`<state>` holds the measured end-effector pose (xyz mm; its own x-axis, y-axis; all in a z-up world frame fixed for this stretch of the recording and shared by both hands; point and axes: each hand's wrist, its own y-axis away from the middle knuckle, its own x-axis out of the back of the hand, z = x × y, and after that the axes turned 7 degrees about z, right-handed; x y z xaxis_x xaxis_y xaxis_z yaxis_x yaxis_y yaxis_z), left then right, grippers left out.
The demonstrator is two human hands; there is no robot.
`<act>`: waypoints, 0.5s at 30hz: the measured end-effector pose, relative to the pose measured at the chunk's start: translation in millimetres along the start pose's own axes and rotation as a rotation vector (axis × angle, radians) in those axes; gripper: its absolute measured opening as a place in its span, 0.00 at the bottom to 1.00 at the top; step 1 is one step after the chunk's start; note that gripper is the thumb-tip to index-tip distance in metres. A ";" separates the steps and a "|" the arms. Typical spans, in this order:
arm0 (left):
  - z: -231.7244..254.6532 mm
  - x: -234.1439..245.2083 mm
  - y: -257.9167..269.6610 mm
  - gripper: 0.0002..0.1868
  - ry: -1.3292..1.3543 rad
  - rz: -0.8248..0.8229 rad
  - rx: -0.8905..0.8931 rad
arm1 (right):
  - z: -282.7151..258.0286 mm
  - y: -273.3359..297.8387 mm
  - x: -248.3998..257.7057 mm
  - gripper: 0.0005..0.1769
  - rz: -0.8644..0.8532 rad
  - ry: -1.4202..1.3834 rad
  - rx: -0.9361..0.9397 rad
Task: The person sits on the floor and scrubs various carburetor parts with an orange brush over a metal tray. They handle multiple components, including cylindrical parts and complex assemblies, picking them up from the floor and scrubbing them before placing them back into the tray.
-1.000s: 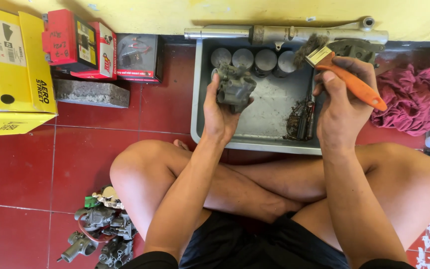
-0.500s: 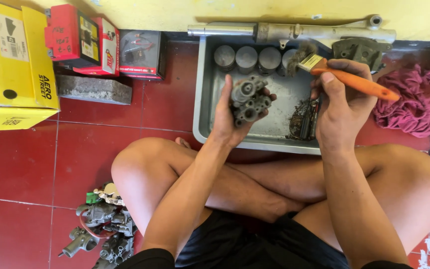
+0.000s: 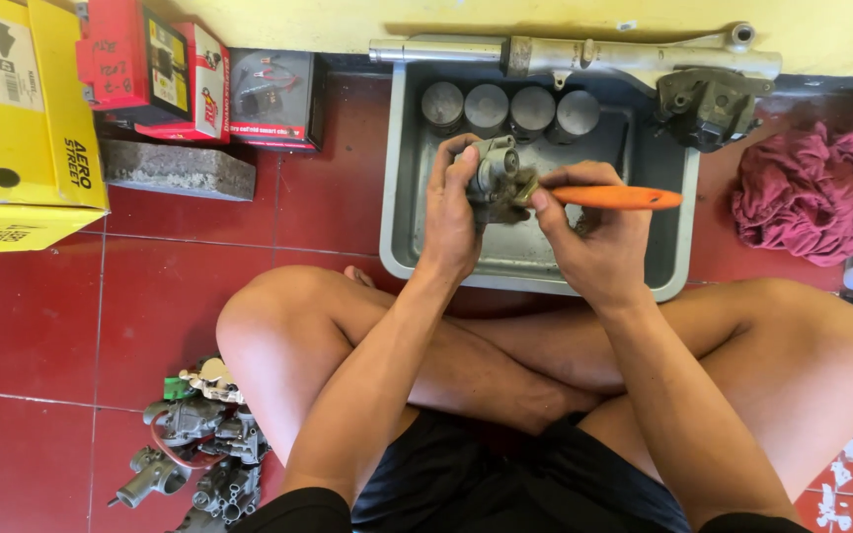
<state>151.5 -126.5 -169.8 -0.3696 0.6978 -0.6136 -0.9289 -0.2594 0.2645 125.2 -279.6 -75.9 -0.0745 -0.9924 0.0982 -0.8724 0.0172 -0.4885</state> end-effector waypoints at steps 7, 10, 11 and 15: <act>21.7 -4.2 6.2 0.11 -0.188 0.118 -0.090 | -5.1 7.7 -6.3 0.04 -0.069 -0.140 -0.074; 29.7 -12.3 7.5 0.11 -0.097 0.220 -0.003 | -0.5 6.9 0.1 0.03 -0.155 -0.145 -0.175; 37.0 -17.4 9.4 0.13 0.013 0.256 0.124 | 4.1 3.6 3.2 0.02 -0.155 0.025 -0.136; 64.7 -36.5 23.9 0.25 0.260 0.236 0.371 | 14.1 -0.5 8.1 0.03 -0.019 0.080 -0.207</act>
<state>144.4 -114.9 -93.0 -0.6060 0.4472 -0.6579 -0.7653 -0.1020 0.6355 131.9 -289.4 -87.1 -0.0878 -0.9800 0.1787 -0.9539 0.0310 -0.2987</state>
